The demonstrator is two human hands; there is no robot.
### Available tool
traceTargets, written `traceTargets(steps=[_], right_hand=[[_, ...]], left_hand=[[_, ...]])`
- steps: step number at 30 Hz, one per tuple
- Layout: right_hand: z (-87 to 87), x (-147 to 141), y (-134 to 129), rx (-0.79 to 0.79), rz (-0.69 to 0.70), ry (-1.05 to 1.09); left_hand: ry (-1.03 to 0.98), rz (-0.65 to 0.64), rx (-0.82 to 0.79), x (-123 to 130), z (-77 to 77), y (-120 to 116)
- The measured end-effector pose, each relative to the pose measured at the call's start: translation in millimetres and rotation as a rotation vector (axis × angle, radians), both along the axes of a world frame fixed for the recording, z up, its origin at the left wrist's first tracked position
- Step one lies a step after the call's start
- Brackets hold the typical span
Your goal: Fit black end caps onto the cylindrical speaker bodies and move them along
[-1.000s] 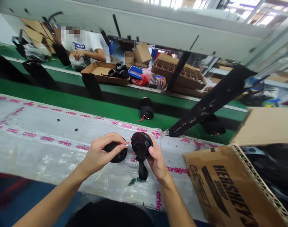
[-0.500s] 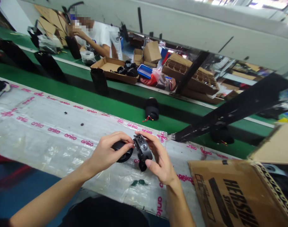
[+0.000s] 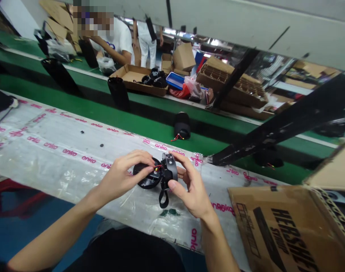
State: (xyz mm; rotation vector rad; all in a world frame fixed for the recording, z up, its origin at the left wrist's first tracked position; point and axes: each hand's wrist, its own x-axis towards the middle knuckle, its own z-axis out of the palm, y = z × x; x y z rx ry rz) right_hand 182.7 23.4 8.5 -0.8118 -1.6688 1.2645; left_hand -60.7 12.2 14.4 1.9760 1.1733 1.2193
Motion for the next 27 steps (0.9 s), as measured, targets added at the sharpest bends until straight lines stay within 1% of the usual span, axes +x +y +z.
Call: traceTargets(steps=[3,7,10,13,17,21,23,27], right_hand=[[0.9,1.8,-0.2,-0.012,0.011,-0.009],[-2.3,1.1,-1.0,-0.061,0.049,0.000],[-10.7,-1.3,-3.3,-0.093,0.038,0.047],[-21.7,-6.3,-7.4,-0.160,-0.021,0.148],[-31.9,-13.9,-12.4,-0.249,-0.067,0.251],[-35.2,-16.0,-13.8,-0.243,-0.075,0.230],[-35.3,-14.6,-13.4,-0.230,-0.070,0.185],[-35.1,-11.6,-11.1,-0.259,-0.047,0.203]], left_hand=[[0.089,0.040,0.072,1.6,-2.1,-2.6],[0.248,0.067,0.072,4.2,-3.8,-3.7],[0.232,0.035,0.070,7.8,-5.5,-5.0],[0.190,0.024,0.044,12.2,-6.6,-7.1],[0.206,0.005,0.016,16.6,-7.3,-8.5],[0.196,0.011,0.029,17.6,-9.1,-6.0],[0.227,-0.013,0.038,15.8,-8.3,-3.1],[0.371,-0.150,0.071,7.2,-2.3,3.9]])
